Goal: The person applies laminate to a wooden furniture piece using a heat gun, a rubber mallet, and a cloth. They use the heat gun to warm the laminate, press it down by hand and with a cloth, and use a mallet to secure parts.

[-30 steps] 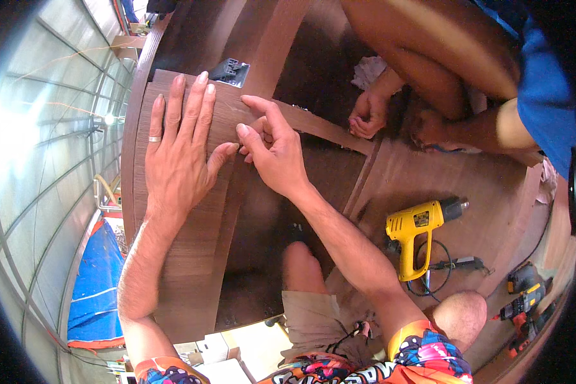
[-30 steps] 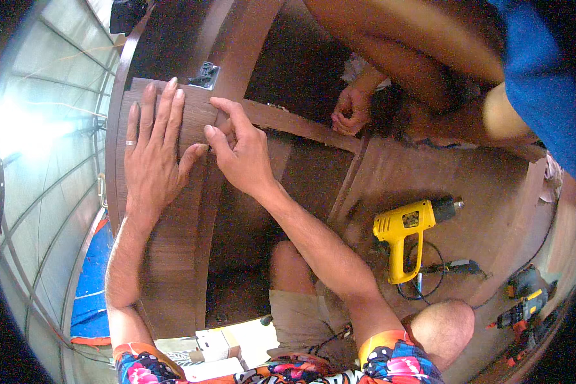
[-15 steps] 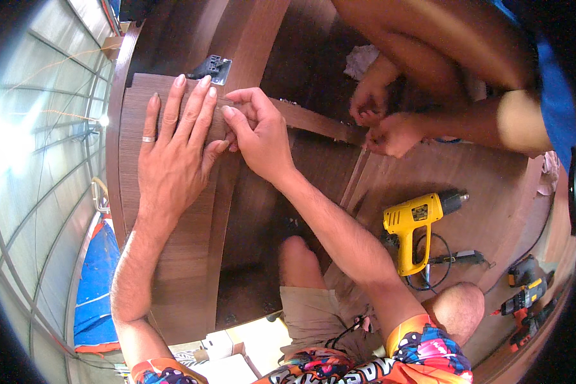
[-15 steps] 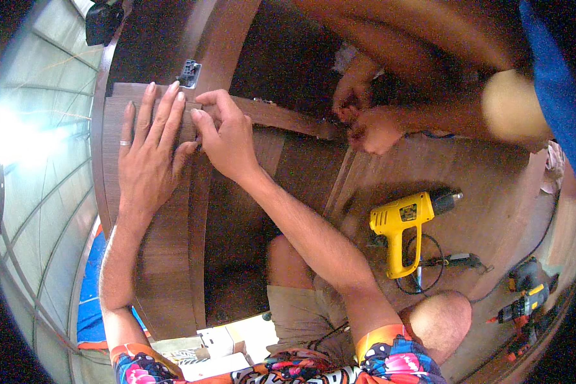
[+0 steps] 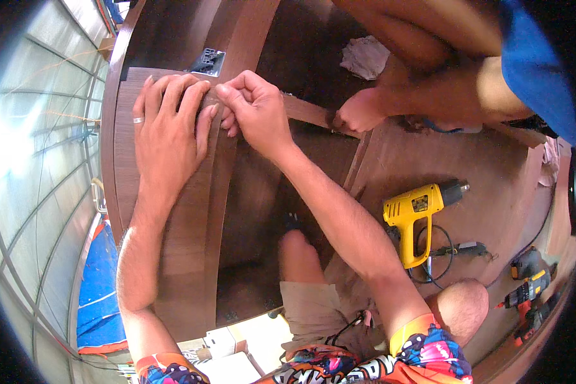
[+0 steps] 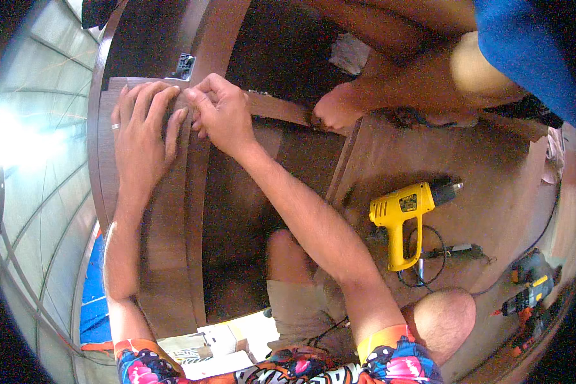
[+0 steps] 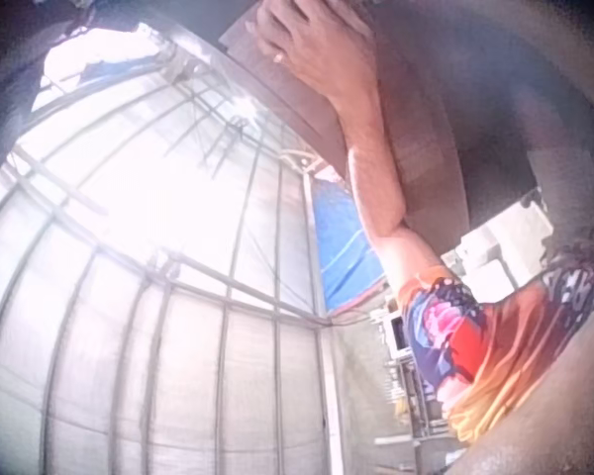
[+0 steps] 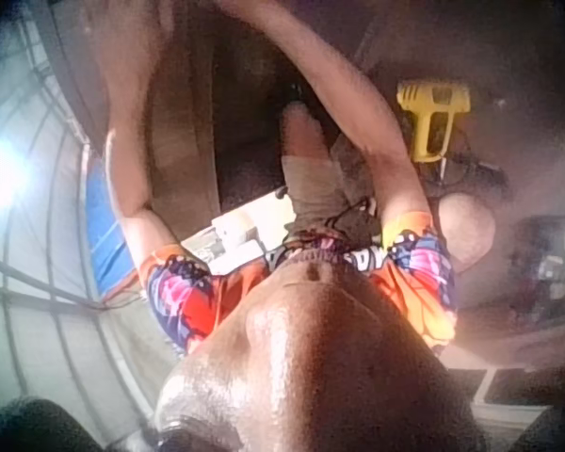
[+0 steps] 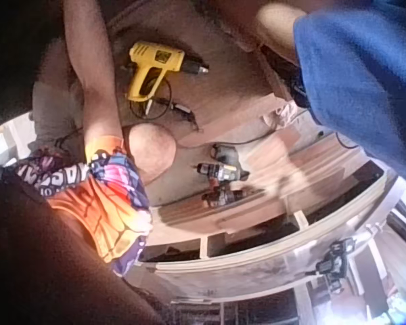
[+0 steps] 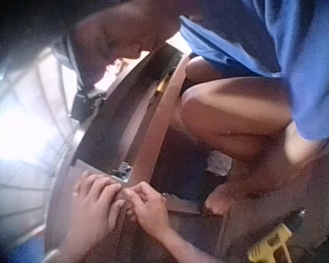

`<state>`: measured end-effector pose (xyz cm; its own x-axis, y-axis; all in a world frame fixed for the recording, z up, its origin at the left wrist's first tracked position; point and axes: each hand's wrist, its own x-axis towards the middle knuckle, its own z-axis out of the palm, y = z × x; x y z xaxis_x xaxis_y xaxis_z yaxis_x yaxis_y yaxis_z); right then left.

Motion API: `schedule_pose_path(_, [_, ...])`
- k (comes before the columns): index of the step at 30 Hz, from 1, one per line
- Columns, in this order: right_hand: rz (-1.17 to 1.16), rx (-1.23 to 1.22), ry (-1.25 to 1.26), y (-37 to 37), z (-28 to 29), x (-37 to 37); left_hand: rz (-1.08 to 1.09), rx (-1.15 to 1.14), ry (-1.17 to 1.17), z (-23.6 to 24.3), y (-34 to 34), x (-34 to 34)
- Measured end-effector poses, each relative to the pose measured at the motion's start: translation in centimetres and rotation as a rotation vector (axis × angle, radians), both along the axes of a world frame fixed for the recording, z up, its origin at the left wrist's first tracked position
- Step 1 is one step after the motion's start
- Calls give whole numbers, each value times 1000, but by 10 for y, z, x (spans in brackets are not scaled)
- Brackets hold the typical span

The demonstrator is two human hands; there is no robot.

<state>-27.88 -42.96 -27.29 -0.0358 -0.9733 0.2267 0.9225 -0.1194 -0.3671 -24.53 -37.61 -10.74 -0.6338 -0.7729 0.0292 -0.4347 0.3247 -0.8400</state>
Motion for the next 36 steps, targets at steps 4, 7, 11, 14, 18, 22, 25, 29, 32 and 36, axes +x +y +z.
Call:
schedule_pose_path(4, [130, 22, -199, 3, -7, 4, -3, -25, 15, 0, -4, -8])
schedule_pose_path(7, [159, 40, -213, 16, -8, 12, -12, -7, 48, 0, -8, -4])
schedule_pose_path(11, [144, 27, -147, 23, -6, 12, -12, -52, 28, -3, -10, -6])
schedule_pose_path(14, [152, 3, -124, 23, -7, 8, 4, -72, 10, -6, -11, -8])
schedule_pose_path(18, [242, -19, -79, 33, -6, 3, -43, -104, -6, -7, -14, -1])
schedule_pose_path(22, [386, -78, 63, 64, -11, 17, -84, -87, 46, -9, -17, 4])
schedule_pose_path(25, [503, -91, 98, 115, -7, 42, -58, -77, 5, -4, -11, 6])
schedule_pose_path(29, [630, -159, 251, 172, -2, 58, -162, -83, 5, -6, -13, -1])
schedule_pose_path(32, [510, -59, 320, 190, 0, 77, 380, 163, -60, 16, -8, -39])
schedule_pose_path(36, [453, -12, 278, 183, 6, 70, 172, -3, -37, 6, 0, -6])
